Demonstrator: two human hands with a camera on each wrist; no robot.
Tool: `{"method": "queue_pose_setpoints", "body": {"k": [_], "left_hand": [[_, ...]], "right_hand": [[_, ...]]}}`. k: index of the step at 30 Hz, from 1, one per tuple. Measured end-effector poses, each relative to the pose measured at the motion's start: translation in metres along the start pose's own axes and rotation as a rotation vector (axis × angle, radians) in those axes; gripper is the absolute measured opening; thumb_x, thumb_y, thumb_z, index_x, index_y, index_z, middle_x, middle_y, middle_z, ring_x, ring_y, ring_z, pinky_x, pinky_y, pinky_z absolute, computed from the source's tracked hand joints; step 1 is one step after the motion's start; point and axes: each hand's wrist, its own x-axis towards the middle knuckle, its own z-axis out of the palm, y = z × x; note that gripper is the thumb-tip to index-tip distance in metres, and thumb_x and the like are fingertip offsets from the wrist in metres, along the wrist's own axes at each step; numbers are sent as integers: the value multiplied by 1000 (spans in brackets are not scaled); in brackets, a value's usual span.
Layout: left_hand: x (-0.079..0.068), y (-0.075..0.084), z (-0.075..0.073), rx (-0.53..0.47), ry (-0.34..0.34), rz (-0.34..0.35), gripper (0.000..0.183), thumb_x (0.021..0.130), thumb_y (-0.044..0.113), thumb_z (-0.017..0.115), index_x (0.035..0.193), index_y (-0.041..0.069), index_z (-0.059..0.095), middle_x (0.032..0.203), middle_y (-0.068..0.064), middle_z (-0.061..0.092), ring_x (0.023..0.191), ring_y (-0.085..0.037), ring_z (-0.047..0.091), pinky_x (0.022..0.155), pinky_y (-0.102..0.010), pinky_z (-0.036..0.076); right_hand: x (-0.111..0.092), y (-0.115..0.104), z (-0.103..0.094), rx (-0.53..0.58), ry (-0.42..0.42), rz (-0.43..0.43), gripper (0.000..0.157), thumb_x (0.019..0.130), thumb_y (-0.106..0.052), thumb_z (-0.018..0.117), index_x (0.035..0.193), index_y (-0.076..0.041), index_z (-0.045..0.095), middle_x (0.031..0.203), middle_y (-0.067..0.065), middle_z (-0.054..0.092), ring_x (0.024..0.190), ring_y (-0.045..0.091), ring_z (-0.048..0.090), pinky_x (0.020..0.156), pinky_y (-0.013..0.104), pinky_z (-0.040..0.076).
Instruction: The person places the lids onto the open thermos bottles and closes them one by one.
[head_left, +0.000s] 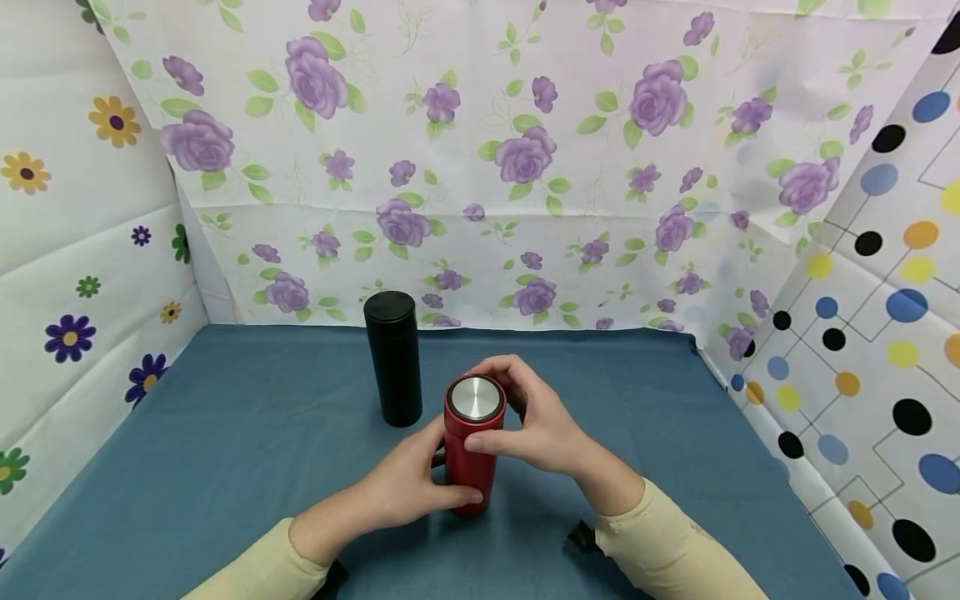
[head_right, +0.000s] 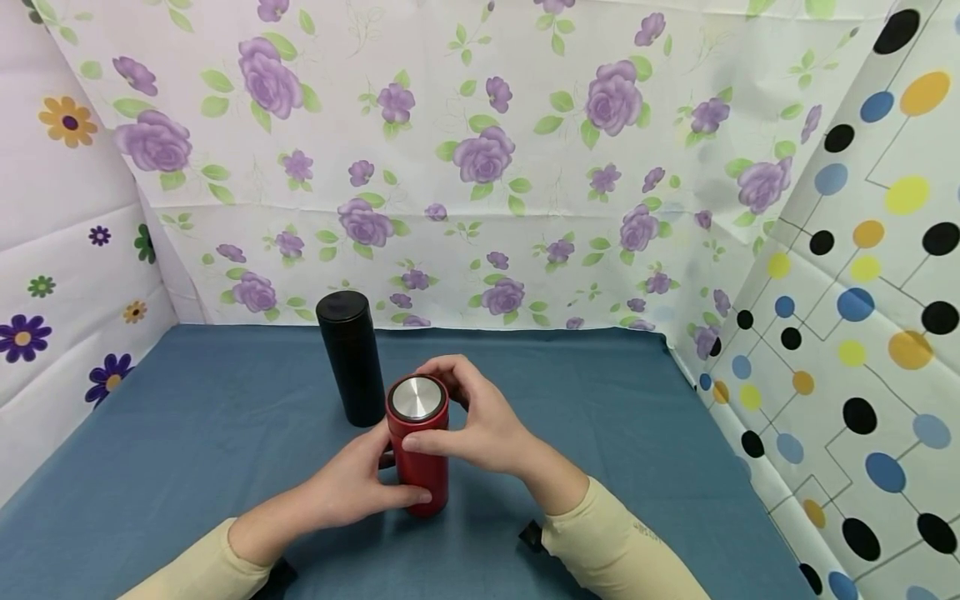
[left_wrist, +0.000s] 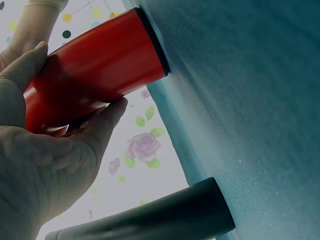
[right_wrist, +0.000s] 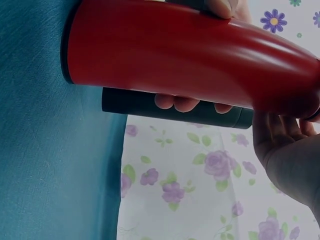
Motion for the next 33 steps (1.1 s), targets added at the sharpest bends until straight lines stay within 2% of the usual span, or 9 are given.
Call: {"method": "queue_pose_setpoints", "body": {"k": [6, 11, 15, 22, 27, 33], "left_hand": [[-1, 1, 0, 10, 5, -3, 77, 83, 35, 88, 144, 40, 41, 136, 17, 57, 126, -8, 55, 107, -54, 48], [-1, 1, 0, 25, 10, -3, 78, 82, 37, 88, 145, 41, 40, 134, 17, 57, 125, -7, 55, 107, -53, 48], [-1, 1, 1, 21, 11, -8, 77, 82, 38, 88, 144, 40, 41, 134, 17, 58, 125, -8, 55, 107, -54, 48], [-1, -1, 2, 29, 13, -18, 75, 82, 39, 87, 143, 39, 43, 133, 17, 58, 125, -10, 56, 107, -55, 47], [-1, -2, 2, 20, 15, -7, 73, 83, 39, 87, 142, 37, 43, 132, 15, 59, 124, -11, 56, 106, -56, 47], [-1, -1, 2, 18, 13, -4, 75, 83, 39, 87, 144, 37, 42, 134, 15, 57, 125, -12, 55, 106, -55, 48]], "right_hand": [[0, 0, 0, 2, -7, 2, 64, 89, -29, 82, 140, -15, 46, 132, 6, 62, 117, 28, 61, 101, 42, 51], [3, 1, -2, 129, -109, -74, 77, 98, -32, 71, 157, -8, 30, 150, 16, 49, 131, 34, 53, 108, 45, 48], [5, 1, -4, 225, -179, -123, 78, 102, -29, 64, 161, -4, 20, 157, 24, 38, 140, 39, 44, 111, 49, 44], [5, 1, -5, 310, -231, -143, 75, 104, -23, 60, 159, 6, 19, 156, 31, 36, 142, 42, 41, 112, 52, 42], [6, 2, -5, 296, -232, -146, 71, 104, -23, 60, 159, 4, 24, 153, 30, 41, 139, 43, 44, 110, 54, 44], [5, 3, -8, 243, -189, -113, 65, 102, -24, 64, 155, 2, 35, 148, 24, 50, 132, 38, 52, 107, 49, 48]]}}
